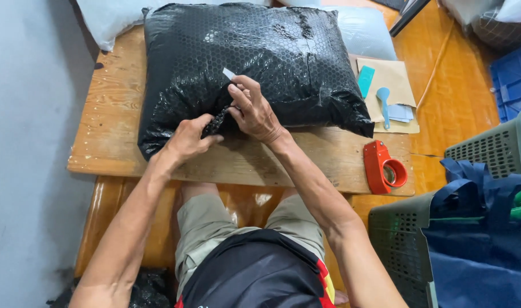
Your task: The person seals a large black bubble mailer on a wooden table. They fold the edges of the mailer and apply clear adhesive tape to secure the seams using a red tape dispenser.
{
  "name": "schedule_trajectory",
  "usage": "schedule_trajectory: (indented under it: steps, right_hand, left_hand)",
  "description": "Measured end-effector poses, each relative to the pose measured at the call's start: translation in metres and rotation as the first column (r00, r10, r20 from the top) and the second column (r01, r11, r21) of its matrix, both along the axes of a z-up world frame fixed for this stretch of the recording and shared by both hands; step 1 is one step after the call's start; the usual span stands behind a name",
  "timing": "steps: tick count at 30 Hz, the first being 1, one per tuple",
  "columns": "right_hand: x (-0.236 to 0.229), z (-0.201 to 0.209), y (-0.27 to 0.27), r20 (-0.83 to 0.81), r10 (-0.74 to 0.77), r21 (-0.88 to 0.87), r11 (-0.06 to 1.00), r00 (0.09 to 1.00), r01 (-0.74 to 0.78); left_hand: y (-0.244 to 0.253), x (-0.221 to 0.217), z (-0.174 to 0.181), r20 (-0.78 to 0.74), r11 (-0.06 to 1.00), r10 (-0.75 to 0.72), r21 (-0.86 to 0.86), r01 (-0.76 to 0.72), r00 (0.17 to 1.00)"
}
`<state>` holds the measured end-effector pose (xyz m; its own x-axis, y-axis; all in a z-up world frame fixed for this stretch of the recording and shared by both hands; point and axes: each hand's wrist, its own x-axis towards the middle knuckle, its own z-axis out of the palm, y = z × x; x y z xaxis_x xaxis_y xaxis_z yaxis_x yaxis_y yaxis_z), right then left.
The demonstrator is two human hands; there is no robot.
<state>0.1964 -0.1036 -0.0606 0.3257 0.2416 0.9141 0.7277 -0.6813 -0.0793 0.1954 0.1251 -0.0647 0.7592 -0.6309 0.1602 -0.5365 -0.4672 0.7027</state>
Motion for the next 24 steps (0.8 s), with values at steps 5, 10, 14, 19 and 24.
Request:
schedule_trajectory:
  steps: [5, 10, 14, 19, 24]
  right_hand:
    - [-0.008, 0.003, -0.002, -0.068, -0.004, 0.049, 0.999, 0.998, 0.007]
    - [-0.009, 0.003, 0.001, -0.143, -0.002, 0.095, 0.995, 0.990, 0.016]
    - [-0.013, 0.011, 0.002, -0.213, 0.056, 0.193, 0.981, 0.975, -0.015]
    - [-0.018, 0.024, 0.002, -0.306, 0.134, 0.272, 0.961, 0.943, -0.048]
    - [-0.041, 0.058, 0.010, -0.378, 0.375, 0.537, 0.833, 0.846, -0.129]
  left_hand:
    - [-0.017, -0.022, -0.023, 0.724, 0.961, 0.159, 0.042, -0.273, 0.671]
    - [-0.018, 0.003, 0.007, 0.874, 0.945, 0.138, 0.026, -0.327, 0.467]
    - [-0.012, 0.033, 0.027, 0.706, 0.982, 0.043, 0.102, -0.162, 0.707]
    - [-0.008, 0.057, 0.040, 0.246, 0.993, -0.054, 0.115, 0.026, 0.968]
    - [-0.005, 0.064, 0.044, -0.063, 0.989, -0.068, 0.124, 0.075, 0.996]
